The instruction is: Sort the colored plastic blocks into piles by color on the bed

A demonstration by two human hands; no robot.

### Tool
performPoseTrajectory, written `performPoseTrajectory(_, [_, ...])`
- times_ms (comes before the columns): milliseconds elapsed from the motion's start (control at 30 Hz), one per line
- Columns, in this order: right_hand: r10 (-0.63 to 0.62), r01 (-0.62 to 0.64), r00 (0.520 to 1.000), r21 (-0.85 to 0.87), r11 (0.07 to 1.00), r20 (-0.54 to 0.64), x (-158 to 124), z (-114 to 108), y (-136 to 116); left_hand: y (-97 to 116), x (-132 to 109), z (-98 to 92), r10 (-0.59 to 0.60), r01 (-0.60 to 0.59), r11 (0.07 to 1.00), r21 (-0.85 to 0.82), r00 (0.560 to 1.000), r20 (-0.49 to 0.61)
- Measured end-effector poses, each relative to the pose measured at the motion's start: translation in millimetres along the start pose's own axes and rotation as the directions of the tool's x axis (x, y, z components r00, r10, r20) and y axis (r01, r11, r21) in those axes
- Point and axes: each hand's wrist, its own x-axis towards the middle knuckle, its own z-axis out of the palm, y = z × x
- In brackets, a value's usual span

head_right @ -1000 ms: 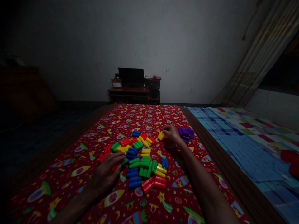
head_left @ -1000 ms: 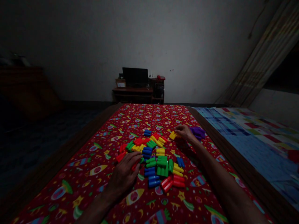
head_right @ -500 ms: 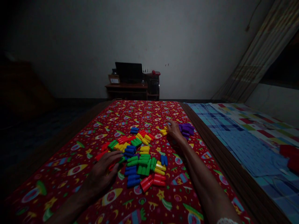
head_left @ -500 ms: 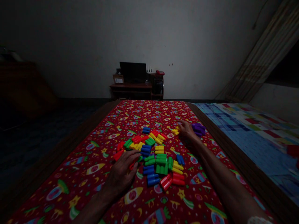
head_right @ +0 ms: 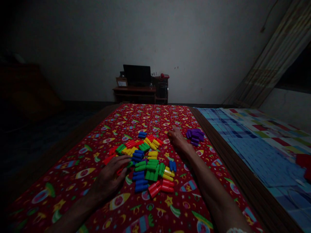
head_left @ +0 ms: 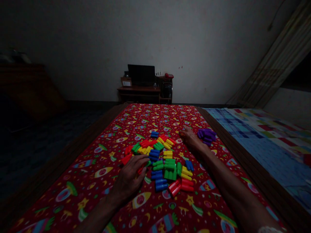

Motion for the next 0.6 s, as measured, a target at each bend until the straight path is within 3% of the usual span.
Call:
performPoseTrajectory(100, [-0.127, 0.123, 0.991, -0.11, 0.986, -0.031, 3, 0, -10, 0, 0, -0.1, 0.01, -0.01, 1.0, 0.006, 1.0, -0.011])
performPoseTrajectory(200, [-0.199, 0.194, 0.978, -0.077, 0.978, -0.058, 2, 5, -34, 0, 1, -0.2, 0.019, -0.019, 1.0, 0.006, 1.0, -0.018])
performPoseTrajectory(267, [-0.241, 0.243, 0.969, -0.021, 0.97, 0.055, 0, 15, -53, 0, 1, -0.4, 0.019, -0.019, 1.0, 0.006, 1.0, -0.015])
performPoseTrajectory(333, [-0.311, 0.323, 0.926, -0.023, 0.946, 0.212, -4, 27, -68, 0, 1, -0.4, 0.023, -0.023, 1.0, 0.005, 1.0, -0.012])
performPoseTrajectory(400, [-0.354, 0.387, 0.895, -0.078, 0.919, 0.272, -8, 35, -77, 0, 1, -0.4, 0.03, -0.03, 1.0, 0.004, 0.999, -0.015])
performPoseTrajectory(500, [-0.354, 0.387, 0.907, -0.118, 0.915, 0.229, -10, 32, -80, 0, 0, 0.0, 0.035, -0.035, 0.999, 0.003, 0.999, -0.018])
performPoseTrajectory(600, [-0.311, 0.333, 0.936, -0.123, 0.935, 0.168, -6, 13, -73, -1, -1, 0.9, 0.029, -0.029, 1.0, 0.001, 0.999, -0.016])
